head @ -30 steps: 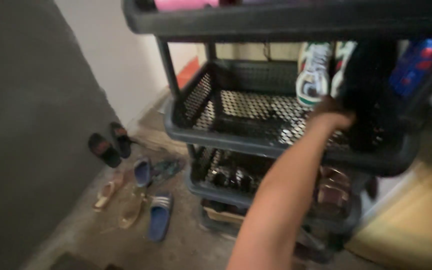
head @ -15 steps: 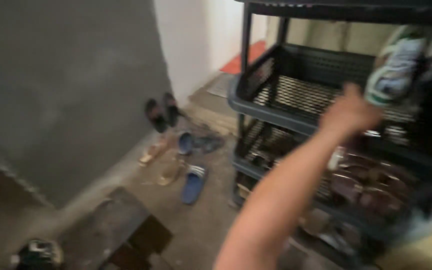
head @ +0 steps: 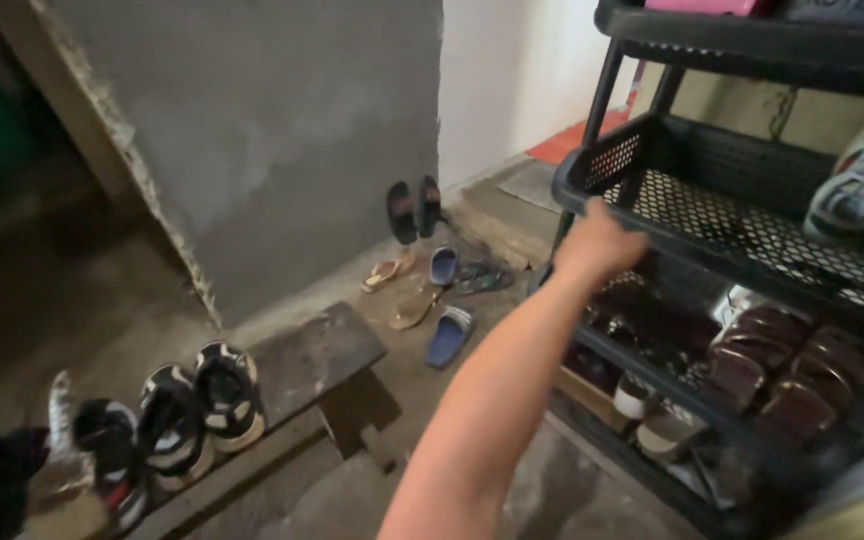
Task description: Clean dirt and dust off various pairs of shoes using a brush.
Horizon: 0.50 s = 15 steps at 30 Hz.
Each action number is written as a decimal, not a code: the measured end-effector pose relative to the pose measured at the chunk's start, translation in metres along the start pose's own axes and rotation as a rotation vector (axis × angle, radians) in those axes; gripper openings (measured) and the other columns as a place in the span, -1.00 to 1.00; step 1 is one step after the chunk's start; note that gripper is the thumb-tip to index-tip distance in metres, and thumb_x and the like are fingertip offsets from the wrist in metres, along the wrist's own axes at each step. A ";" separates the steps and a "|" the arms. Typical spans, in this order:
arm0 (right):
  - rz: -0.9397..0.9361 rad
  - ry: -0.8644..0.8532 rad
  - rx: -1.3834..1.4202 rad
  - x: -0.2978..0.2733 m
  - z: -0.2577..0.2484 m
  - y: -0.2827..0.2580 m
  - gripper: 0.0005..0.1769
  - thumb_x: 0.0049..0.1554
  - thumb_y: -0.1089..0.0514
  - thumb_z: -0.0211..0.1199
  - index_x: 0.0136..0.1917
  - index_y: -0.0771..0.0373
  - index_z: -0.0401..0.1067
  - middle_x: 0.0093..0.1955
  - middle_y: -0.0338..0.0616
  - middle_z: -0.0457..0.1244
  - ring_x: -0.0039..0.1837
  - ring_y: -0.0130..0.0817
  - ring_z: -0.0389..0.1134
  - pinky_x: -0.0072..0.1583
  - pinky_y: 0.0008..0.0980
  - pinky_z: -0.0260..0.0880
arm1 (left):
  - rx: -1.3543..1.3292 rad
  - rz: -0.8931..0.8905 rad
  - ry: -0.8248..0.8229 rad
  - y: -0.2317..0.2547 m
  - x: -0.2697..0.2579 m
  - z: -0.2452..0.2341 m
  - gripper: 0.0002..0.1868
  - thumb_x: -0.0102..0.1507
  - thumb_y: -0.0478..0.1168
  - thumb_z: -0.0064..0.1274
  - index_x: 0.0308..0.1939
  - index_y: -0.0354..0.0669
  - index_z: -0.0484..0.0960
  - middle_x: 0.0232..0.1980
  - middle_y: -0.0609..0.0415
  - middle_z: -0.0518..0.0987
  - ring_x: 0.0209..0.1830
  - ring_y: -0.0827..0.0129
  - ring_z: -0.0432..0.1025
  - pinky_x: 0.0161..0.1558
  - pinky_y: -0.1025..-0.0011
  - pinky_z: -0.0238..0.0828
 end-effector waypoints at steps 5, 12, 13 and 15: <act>0.038 -0.053 -0.016 -0.031 0.026 -0.164 -0.48 0.25 -0.05 0.17 0.40 0.20 0.39 0.35 -0.14 0.32 0.36 -0.34 0.34 0.37 -0.29 0.32 | -0.061 -0.010 0.179 -0.063 -0.047 -0.017 -0.21 0.08 0.17 0.27 0.23 -0.26 0.48 0.20 -0.32 0.59 0.21 -0.08 0.50 0.19 0.14 0.45; 0.059 -0.193 -0.083 -0.072 0.039 -0.184 -0.48 0.24 -0.05 0.16 0.41 0.19 0.39 0.36 -0.14 0.32 0.38 -0.34 0.34 0.38 -0.28 0.32 | -0.228 -0.228 0.384 -0.172 -0.175 -0.062 -0.26 0.00 0.05 0.22 0.21 -0.20 0.51 0.13 -0.18 0.66 0.14 0.04 0.58 0.15 0.22 0.49; 0.048 -0.212 -0.094 -0.067 0.039 -0.187 -0.47 0.24 -0.05 0.16 0.41 0.18 0.39 0.37 -0.14 0.33 0.38 -0.34 0.34 0.38 -0.28 0.32 | -0.160 -0.325 0.399 -0.183 -0.189 -0.076 -0.19 0.06 0.05 0.24 0.31 -0.23 0.39 0.17 -0.24 0.61 0.13 -0.01 0.54 0.12 0.19 0.48; 0.035 -0.255 -0.112 -0.060 0.043 -0.192 -0.47 0.24 -0.05 0.16 0.41 0.18 0.39 0.37 -0.13 0.33 0.39 -0.33 0.35 0.39 -0.28 0.32 | -0.099 -0.438 0.424 -0.208 -0.219 -0.094 -0.11 0.11 0.06 0.25 0.42 -0.25 0.28 0.20 -0.30 0.55 0.11 -0.05 0.51 0.09 0.17 0.46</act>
Point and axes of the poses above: each hand's wrist, its own x-axis towards the middle knuckle, its own z-axis out of the palm, y = z × x, the point moved 1 cm from there along x, towards the middle knuckle
